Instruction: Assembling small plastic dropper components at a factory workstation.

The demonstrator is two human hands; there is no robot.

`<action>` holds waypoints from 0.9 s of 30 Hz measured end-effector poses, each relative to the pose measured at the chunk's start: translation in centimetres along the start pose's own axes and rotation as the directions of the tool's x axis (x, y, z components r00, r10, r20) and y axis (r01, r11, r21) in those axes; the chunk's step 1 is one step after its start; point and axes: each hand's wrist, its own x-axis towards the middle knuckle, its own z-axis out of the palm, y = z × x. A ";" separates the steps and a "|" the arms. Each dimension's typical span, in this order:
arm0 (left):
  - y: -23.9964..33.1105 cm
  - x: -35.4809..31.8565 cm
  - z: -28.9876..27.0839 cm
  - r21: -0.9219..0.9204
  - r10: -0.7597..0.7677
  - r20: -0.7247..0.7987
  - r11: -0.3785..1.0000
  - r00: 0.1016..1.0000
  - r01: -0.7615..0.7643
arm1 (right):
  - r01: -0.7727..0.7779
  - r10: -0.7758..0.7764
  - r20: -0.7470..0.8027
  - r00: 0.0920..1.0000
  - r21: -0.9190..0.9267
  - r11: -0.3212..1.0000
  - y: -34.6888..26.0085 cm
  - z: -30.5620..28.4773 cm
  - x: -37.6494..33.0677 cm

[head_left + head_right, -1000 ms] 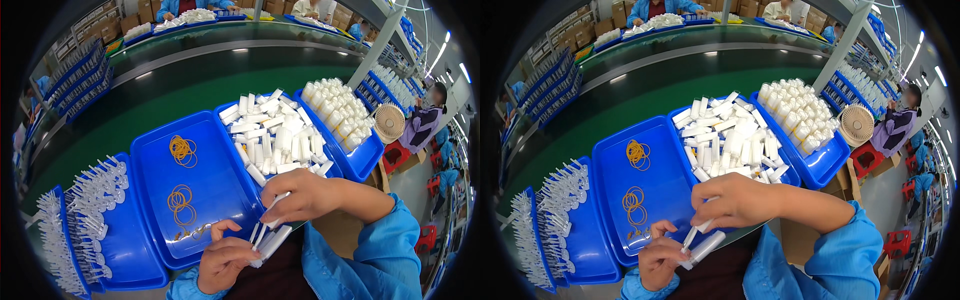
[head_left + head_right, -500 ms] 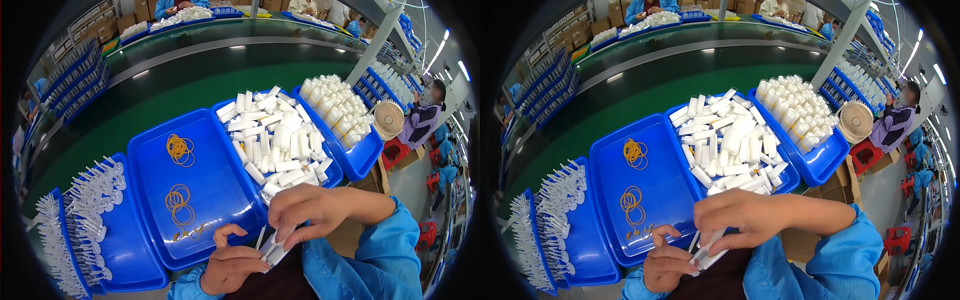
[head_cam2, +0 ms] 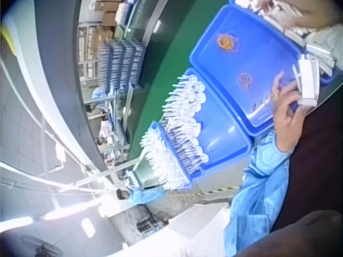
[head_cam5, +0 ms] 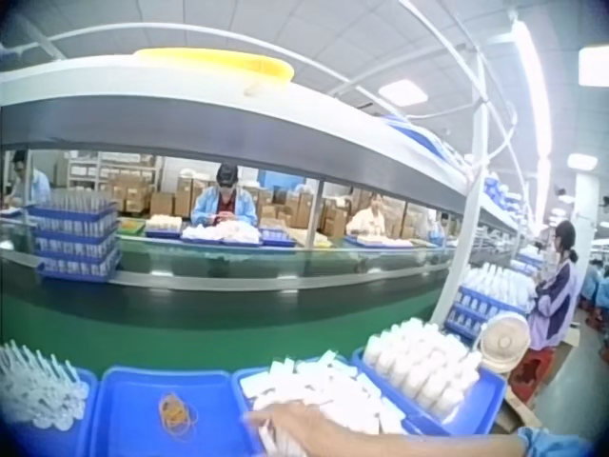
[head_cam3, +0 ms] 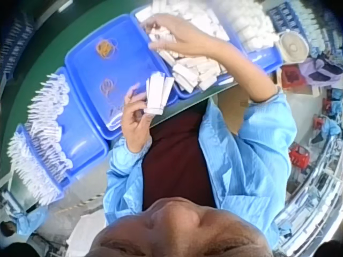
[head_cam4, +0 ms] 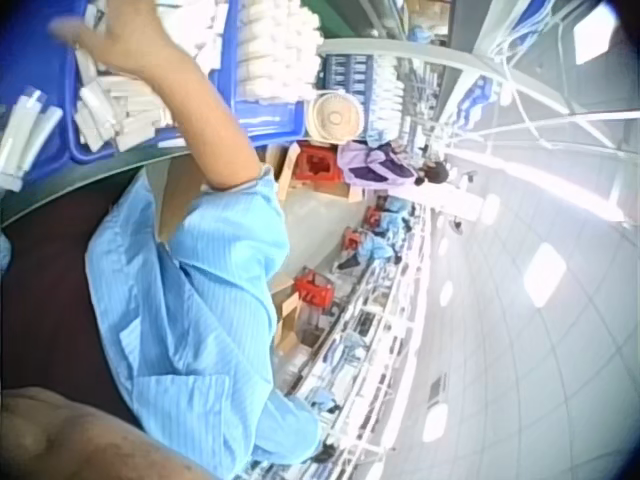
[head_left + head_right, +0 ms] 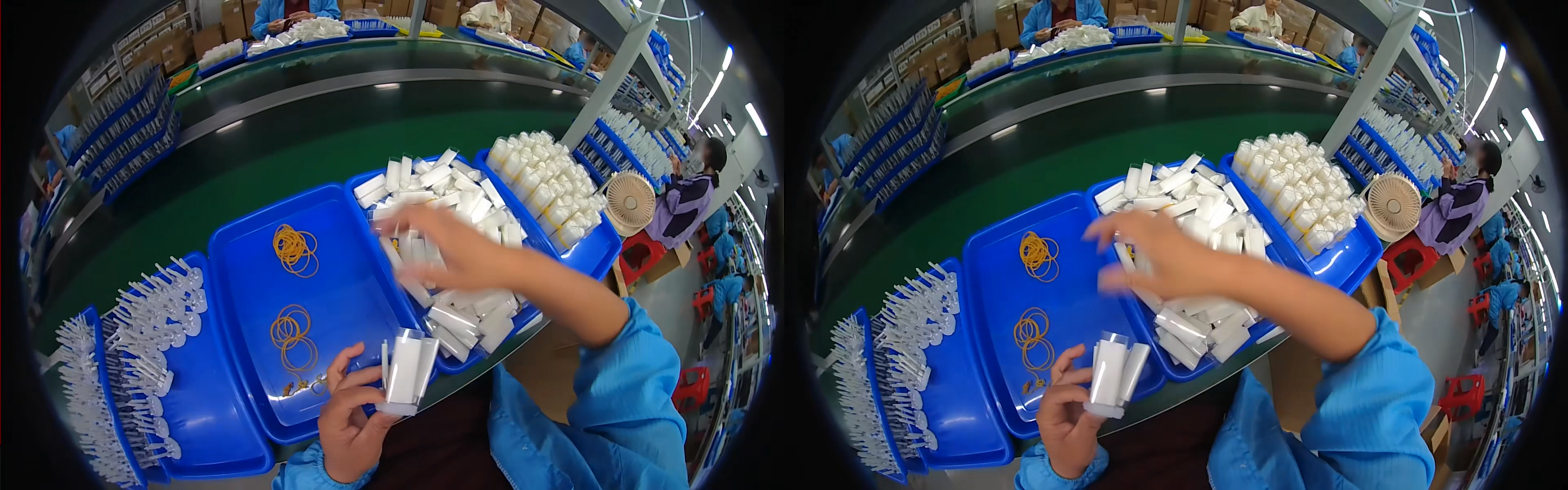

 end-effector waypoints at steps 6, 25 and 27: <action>1.3 -0.4 0.5 -0.155 -0.066 -0.194 0.987 0.979 0.036 | -0.190 0.323 0.035 0.946 -0.748 0.636 9.5 -2.2 2.1; 0.8 0.9 -0.2 0.116 0.151 0.064 0.981 0.987 -0.157 | -0.420 0.463 0.342 0.818 0.905 0.073 -5.0 2.3 -2.7; 0.9 0.7 -0.3 0.127 0.146 0.065 0.980 0.987 -0.153 | -0.404 0.411 0.362 0.837 0.915 0.015 -4.6 2.4 -3.0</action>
